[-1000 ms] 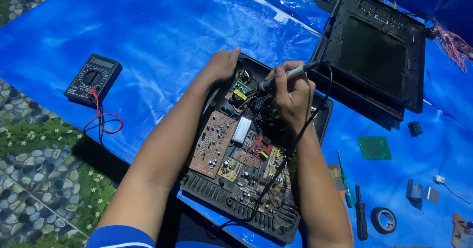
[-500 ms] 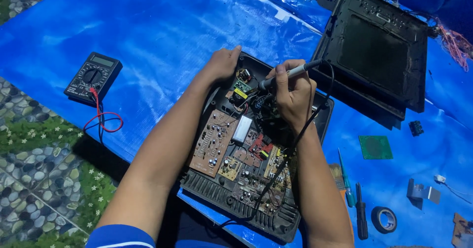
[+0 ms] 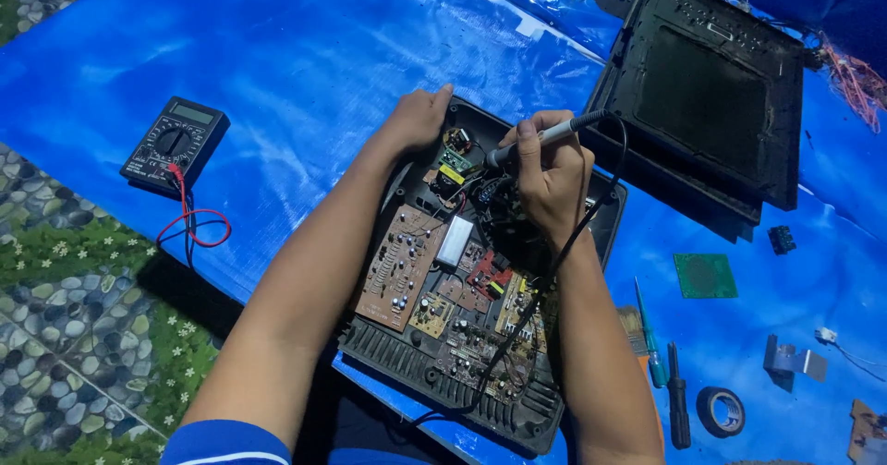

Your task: The person uses a soldering iron to work on the circuit board of a disassembled electronic device. They apply the soldering iron to various components on the board while holding the device steady with their other hand.

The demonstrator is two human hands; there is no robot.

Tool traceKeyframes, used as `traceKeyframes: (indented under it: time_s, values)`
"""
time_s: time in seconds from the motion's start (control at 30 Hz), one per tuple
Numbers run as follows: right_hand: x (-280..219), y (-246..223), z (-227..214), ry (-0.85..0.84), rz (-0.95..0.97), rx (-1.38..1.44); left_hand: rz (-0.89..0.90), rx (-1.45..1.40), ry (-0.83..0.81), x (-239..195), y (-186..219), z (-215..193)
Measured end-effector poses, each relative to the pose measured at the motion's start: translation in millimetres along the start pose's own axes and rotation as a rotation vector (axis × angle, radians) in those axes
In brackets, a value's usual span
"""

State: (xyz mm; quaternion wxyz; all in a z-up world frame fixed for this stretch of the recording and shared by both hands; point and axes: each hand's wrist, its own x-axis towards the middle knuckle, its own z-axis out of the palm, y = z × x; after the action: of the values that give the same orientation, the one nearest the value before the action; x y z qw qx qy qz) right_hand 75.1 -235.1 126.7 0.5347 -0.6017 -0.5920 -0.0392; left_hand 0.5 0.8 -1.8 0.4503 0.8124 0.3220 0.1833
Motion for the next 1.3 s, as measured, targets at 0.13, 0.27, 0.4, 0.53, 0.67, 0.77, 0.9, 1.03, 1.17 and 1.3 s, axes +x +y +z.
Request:
traceKeyframes:
  time_s: [0.13,0.27,0.4,0.53,0.67,0.77,0.9,1.03,1.17,1.3]
  values:
    - [0,1,0,-0.003,0.001,0.001,0.004,0.011,0.004,-2,2,-1]
    - [1,2,0,-0.007,-0.003,-0.002,0.008,0.013,0.0,0,-1,-1]
    - [1,2,0,-0.01,-0.011,0.003,0.011,-0.002,-0.003,-1,1,-2]
    - [2,1,0,-0.01,-0.019,-0.009,-0.001,-0.01,0.007,-5,5,-2]
    - [2,1,-1,-0.007,-0.028,-0.013,0.005,0.021,-0.003,-3,2,-1]
    - [2,0,-1,0.004,-0.04,-0.008,0.022,0.005,-0.002,0,-1,0]
    - [4,-8,-3,0.028,-0.067,-0.013,0.025,-0.004,0.001,-4,1,0]
    - [6,-8,-6,0.033,-0.081,-0.013,0.032,0.01,-0.008,-5,5,-2]
    - [10,-14,-13,0.053,-0.131,-0.024,0.037,-0.009,-0.004,5,-6,3]
    - [13,-22,-24,0.103,-0.194,-0.102,0.04,0.013,-0.005,-3,4,-2]
